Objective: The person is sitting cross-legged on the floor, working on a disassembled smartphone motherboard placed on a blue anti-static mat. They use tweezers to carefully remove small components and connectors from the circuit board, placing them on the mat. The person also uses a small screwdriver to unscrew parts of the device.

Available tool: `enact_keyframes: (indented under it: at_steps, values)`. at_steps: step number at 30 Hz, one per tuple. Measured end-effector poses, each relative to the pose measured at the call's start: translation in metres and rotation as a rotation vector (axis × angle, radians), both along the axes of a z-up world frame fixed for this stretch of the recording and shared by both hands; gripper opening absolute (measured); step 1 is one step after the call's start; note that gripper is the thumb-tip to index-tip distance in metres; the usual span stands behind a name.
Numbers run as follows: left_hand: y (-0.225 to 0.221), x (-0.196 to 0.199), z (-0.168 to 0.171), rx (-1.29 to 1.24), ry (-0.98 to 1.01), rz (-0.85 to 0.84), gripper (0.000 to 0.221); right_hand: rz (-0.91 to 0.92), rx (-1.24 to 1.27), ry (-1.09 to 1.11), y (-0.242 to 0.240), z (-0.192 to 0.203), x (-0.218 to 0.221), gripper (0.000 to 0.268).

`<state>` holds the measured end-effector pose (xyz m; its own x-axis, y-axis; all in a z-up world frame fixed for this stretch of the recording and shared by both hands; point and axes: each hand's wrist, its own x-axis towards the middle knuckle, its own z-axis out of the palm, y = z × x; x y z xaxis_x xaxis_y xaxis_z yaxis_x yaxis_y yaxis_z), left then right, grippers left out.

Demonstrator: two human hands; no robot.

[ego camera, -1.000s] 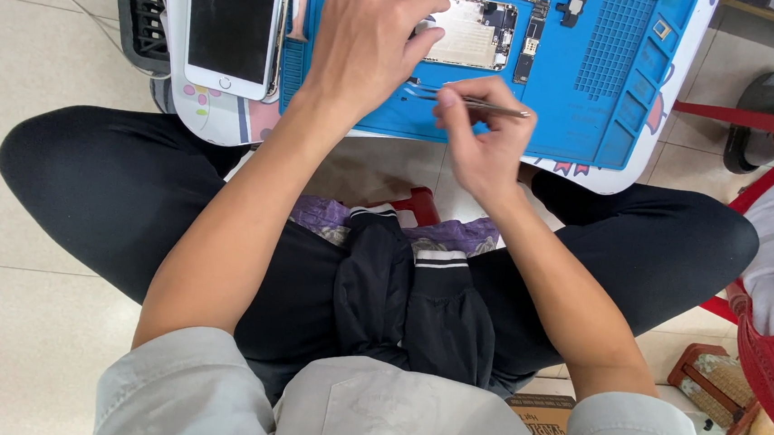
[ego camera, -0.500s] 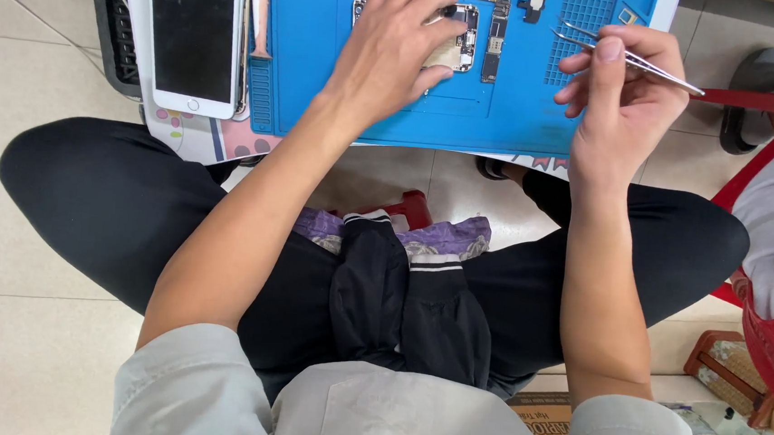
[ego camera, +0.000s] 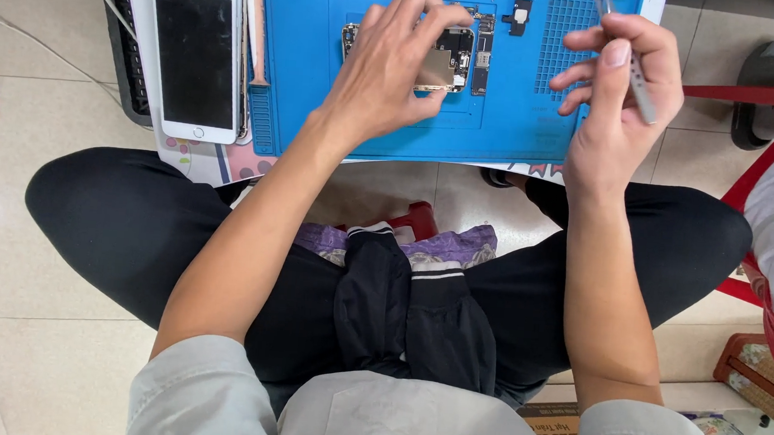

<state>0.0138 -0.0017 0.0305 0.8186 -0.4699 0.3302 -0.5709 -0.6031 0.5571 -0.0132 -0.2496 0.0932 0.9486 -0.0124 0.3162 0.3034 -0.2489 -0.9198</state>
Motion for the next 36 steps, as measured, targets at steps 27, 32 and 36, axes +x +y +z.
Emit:
enact_keyframes:
  at_steps: [27,32,36]
  values:
    - [0.005,-0.025,0.023,-0.472,-0.147,0.089,0.013,0.234,-0.574,-0.294,0.028,0.025,-0.013,0.008]
    - [0.001,-0.028,0.021,-0.375,-0.311,0.093,0.005,0.25,-0.611,-0.421,0.034,0.027,-0.014,0.006]
    - [0.0,-0.029,0.019,-0.375,-0.315,0.082,0.009,0.224,-0.671,-0.438,0.031,0.031,-0.017,0.004]
